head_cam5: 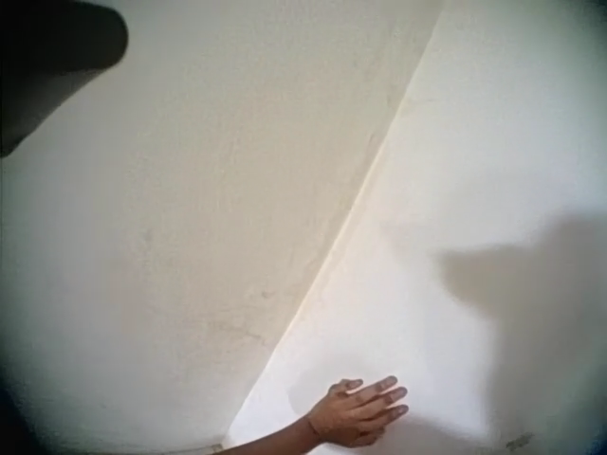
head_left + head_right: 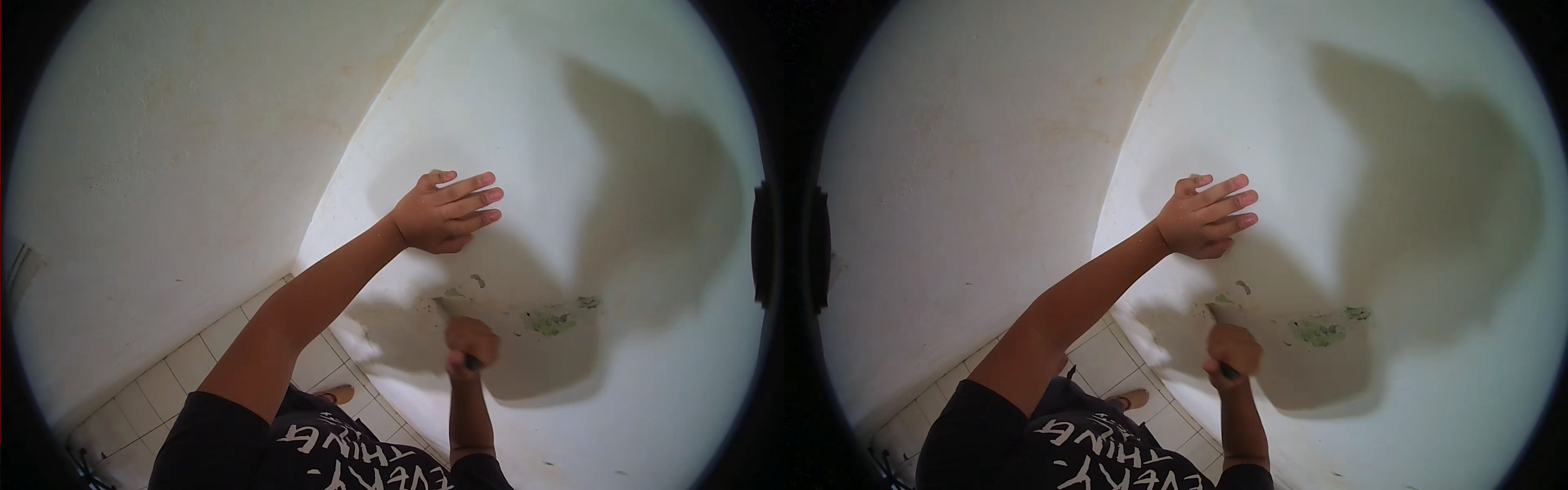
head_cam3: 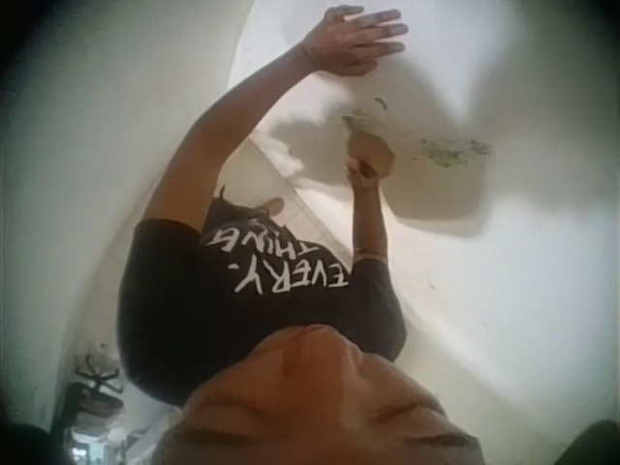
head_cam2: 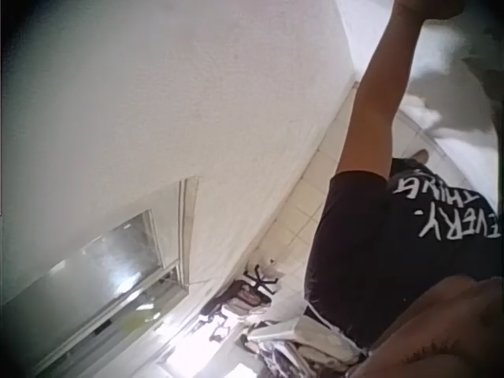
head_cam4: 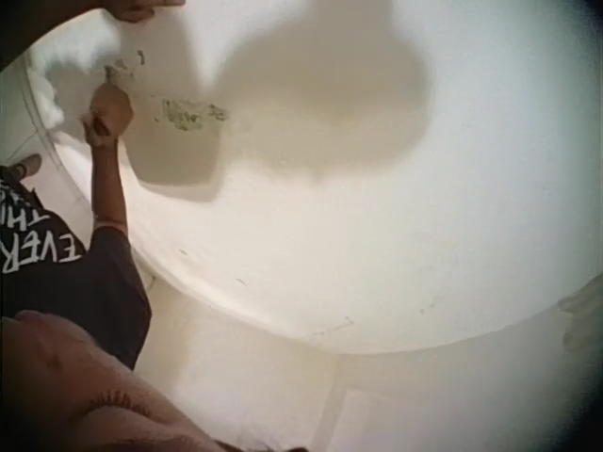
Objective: The person scrapes green paint or residue from a white wall using a putty knife.
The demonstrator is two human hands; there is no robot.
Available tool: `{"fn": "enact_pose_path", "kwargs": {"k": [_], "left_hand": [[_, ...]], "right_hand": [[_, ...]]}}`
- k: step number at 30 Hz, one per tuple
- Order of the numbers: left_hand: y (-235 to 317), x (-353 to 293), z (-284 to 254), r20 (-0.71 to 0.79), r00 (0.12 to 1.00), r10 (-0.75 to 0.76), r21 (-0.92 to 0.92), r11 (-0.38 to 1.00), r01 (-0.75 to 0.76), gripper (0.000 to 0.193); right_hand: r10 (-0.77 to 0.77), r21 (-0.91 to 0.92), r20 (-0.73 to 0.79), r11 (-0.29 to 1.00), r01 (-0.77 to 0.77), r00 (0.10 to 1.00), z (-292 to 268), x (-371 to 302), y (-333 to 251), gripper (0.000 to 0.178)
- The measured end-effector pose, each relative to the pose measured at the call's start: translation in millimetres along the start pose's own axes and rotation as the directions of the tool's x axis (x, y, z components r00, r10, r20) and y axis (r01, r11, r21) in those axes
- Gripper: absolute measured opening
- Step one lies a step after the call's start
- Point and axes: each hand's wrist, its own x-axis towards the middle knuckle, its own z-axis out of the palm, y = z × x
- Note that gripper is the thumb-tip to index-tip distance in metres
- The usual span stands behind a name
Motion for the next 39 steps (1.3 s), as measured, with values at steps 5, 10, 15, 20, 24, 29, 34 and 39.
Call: {"fn": "enact_pose_path", "kwargs": {"k": [5, 10, 15, 20, 24, 29, 34, 39], "left_hand": [[9.7, 9.2, 3.0, 0.018, 1.000, -0.001, -0.013, 1.000, 0.001, 0.053], [-5.3, -5.6, -1.2, -0.015, 0.999, 0.031, 0.059, 0.998, -0.030, 0.052], [4.5, 6.4, -3.9, 0.088, 0.996, -0.029, -0.001, 1.000, 0.030, 0.052], [3.0, 6.2, 0.6, 0.058, 0.998, -0.025, -0.003, 1.000, 0.025, 0.053], [2.8, 2.9, -4.1, 0.082, 0.996, -0.025, 0.026, 0.999, 0.023, 0.053], [8.5, 5.3, 4.6, 0.058, 0.998, -0.022, -0.005, 1.000, 0.023, 0.052], [0.2, -4.1, 2.9, 0.038, 0.999, 0.013, 0.031, 0.999, -0.015, 0.054], [2.7, 3.5, 4.8, 0.022, 0.999, 0.025, 0.021, 0.999, -0.026, 0.056]], "right_hand": [[0.176, -0.143, -0.163, 0.969, -0.200, 0.971, -15.4, -41.8, 30.7, 0.047], [-0.099, -0.148, 0.135, 0.982, 0.119, 0.986, 10.9, -9.7, -1.9, 0.051], [-0.242, -0.076, 0.169, 0.963, 0.258, 0.955, 6.5, 10.8, -27.9, 0.053], [-0.025, 0.097, -0.257, 0.994, 0.052, 0.966, -34.0, 5.1, -36.0, 0.051], [-0.171, 0.082, -0.260, 0.977, 0.198, 0.950, -46.5, 16.9, -58.3, 0.050], [0.093, 0.066, -0.368, 0.995, -0.074, 0.925, -16.7, -23.5, 14.2, 0.050], [-0.057, 0.100, -0.159, 0.992, 0.073, 0.986, -4.6, 1.4, -7.4, 0.050], [-0.058, 0.125, -0.128, 0.989, 0.075, 0.990, -18.5, -12.8, 13.0, 0.047]]}}
